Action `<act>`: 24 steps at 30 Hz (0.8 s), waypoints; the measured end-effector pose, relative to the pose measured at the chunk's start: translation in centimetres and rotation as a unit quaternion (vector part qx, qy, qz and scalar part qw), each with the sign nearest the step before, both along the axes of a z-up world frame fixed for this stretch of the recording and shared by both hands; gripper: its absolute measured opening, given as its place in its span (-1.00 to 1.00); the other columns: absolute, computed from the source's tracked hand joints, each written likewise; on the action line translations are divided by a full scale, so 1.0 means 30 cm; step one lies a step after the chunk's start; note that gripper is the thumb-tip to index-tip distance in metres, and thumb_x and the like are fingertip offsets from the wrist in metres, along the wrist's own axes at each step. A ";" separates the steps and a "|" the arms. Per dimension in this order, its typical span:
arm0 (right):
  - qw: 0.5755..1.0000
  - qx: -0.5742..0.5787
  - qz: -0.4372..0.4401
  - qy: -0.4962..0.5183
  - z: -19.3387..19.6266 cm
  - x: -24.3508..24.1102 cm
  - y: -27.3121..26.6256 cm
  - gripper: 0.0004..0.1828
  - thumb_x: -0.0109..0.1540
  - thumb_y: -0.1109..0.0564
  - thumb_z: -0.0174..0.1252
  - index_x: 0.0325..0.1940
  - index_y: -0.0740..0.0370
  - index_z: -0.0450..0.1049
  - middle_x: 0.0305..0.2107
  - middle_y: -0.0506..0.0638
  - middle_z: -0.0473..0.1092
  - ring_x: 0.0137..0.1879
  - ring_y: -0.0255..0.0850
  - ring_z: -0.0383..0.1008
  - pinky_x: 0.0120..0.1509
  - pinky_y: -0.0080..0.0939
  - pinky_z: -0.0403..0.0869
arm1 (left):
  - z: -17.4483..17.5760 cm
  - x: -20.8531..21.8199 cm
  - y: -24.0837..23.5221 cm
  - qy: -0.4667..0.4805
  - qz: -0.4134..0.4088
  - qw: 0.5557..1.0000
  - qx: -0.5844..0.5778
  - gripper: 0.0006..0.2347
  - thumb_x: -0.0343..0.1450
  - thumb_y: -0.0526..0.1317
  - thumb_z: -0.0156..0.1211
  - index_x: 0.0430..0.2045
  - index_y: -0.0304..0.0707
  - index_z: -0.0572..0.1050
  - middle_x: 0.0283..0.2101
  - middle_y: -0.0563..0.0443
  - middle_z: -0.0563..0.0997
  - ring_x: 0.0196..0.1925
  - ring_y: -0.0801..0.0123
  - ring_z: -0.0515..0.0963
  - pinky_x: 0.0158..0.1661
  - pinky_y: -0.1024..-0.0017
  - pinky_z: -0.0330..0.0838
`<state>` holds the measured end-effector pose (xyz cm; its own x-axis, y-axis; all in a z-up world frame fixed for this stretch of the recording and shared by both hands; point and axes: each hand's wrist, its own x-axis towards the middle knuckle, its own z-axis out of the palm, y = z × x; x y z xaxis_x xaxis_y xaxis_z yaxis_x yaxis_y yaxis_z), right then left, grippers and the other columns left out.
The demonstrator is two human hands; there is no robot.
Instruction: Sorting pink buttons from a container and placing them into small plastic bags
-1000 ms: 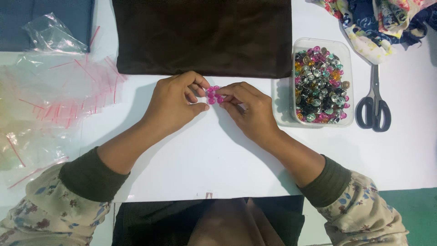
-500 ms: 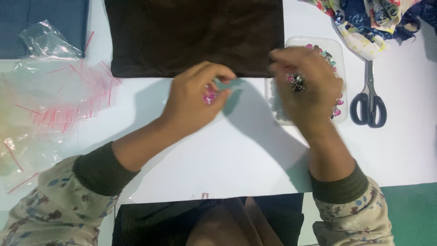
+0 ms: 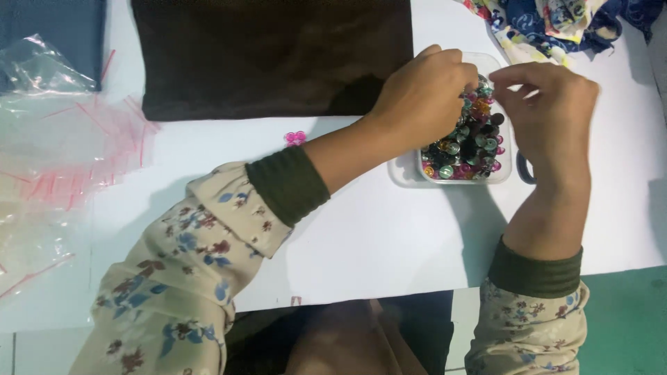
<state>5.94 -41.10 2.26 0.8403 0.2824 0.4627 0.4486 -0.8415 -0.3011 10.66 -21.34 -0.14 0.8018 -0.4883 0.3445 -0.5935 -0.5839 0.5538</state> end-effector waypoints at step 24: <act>0.999 -0.027 0.015 0.043 -0.026 0.025 0.044 -0.71 0.24 0.45 0.29 -0.14 0.09 0.71 -0.25 -0.09 0.58 -0.17 -0.17 0.45 0.00 -0.19 0.39 | -0.060 0.064 -0.053 -0.100 0.048 0.990 0.083 -0.91 0.20 -0.20 0.38 -0.53 -0.10 0.63 -0.29 0.05 0.57 -0.05 0.08 0.51 -0.51 0.05 0.52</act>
<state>6.68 -39.77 1.49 0.8671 0.3312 0.3720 0.4485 -0.8441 -0.2939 12.59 -22.92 -1.93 0.7709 -0.4773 0.4218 -0.6195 -0.7159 0.3221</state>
